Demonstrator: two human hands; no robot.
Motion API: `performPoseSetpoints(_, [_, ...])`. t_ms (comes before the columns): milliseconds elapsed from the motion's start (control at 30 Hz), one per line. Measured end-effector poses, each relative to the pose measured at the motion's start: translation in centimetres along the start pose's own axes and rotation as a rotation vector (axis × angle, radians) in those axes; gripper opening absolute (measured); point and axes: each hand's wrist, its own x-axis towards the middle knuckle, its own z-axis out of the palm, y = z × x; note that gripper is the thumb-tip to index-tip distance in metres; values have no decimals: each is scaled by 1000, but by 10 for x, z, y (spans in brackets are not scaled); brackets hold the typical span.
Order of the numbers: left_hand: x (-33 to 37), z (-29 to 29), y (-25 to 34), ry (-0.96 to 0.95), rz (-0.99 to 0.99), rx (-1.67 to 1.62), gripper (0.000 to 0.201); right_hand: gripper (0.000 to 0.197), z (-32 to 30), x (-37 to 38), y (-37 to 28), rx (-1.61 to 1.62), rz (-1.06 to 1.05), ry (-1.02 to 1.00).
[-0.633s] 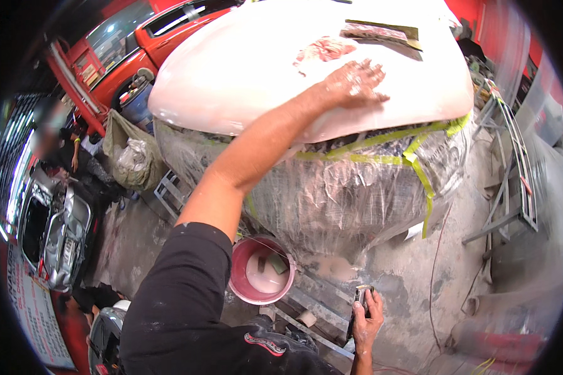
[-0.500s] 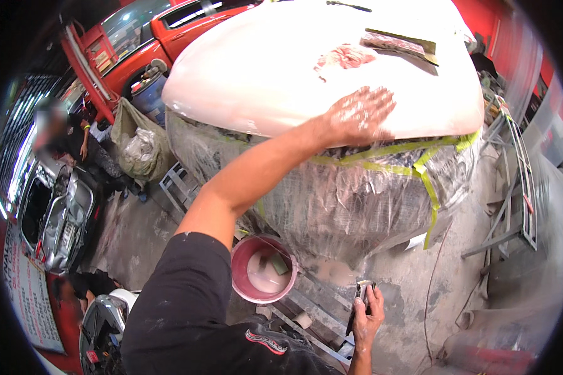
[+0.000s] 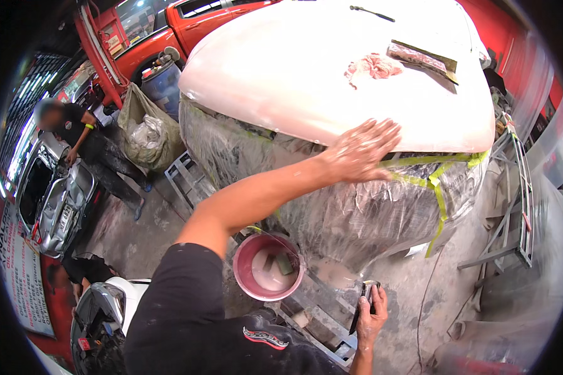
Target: The person sands a large white car part, likely a bumper, using a sanding block and a pink cloth. They repeatedly dip the sanding block into a pink bucket of water and wipe the surface while working in a workshop environment.
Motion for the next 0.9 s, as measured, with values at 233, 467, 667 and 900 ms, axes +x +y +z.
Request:
performPoseSetpoints(233, [159,38,-15,43,-212,-138,112,46,19,-14,-20,-117,-45,62])
performPoseSetpoints(467, [119,19,-3,-33,-136,-108,109,46,43,-15,-38,-171,-88,122])
performPoseSetpoints(667, [44,13,9,3,-10,239,108,48,54,0,-68,-142,-195,174])
performPoseSetpoints(900, [-45,2,4,15,177,274,99,48,45,28,-94,-206,-344,241])
